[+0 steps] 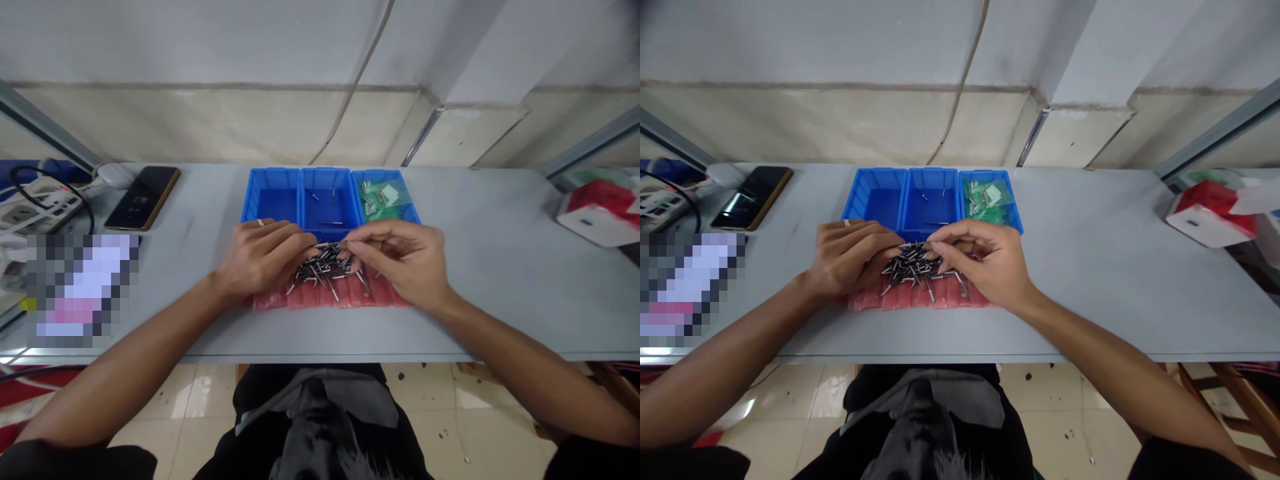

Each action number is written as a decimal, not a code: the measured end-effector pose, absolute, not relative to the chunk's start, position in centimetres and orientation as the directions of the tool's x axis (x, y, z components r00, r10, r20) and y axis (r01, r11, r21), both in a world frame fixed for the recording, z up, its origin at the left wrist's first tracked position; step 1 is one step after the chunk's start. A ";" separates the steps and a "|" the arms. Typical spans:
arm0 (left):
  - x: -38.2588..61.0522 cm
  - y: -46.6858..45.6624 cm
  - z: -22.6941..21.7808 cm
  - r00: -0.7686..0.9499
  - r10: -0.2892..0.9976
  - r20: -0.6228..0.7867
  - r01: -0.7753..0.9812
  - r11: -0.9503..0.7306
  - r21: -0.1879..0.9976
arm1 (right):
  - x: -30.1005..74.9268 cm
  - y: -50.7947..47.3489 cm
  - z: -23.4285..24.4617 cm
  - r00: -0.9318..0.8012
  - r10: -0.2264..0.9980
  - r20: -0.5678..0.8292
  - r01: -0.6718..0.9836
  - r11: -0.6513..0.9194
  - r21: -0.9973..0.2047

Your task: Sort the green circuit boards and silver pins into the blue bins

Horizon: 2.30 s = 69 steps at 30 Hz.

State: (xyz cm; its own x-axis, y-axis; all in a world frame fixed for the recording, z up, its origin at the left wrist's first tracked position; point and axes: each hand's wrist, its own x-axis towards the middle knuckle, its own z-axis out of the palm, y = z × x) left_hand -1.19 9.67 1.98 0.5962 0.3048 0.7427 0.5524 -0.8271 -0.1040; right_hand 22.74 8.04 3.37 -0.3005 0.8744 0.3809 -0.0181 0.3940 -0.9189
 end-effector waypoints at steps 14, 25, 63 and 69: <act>-1.3 9.5 1.9 0.480 0.355 0.802 0.621 -0.784 -0.025 | 23.1 9.1 3.3 -0.195 0.917 0.349 -0.095 0.337 -0.937; -1.4 9.5 2.1 0.530 0.356 0.770 0.601 -0.798 -0.045 | 23.4 9.6 1.1 -0.787 0.415 0.456 0.350 0.910 -0.223; -1.3 9.5 2.4 0.546 0.338 0.766 0.559 -0.828 -0.033 | 23.5 9.0 3.4 -0.249 0.910 0.333 0.014 0.347 -0.938; -1.4 9.7 2.2 0.548 0.347 0.761 0.597 -0.799 -0.066 | 24.1 9.6 3.7 -0.368 0.841 0.396 0.141 0.471 -0.871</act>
State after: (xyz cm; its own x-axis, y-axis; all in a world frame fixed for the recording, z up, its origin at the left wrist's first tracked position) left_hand -1.41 9.67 2.21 0.5484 0.3473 0.7607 0.5974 -0.7992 -0.0658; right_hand 24.09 9.59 3.68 -0.3682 0.8414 0.3956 0.1406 0.4710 -0.8709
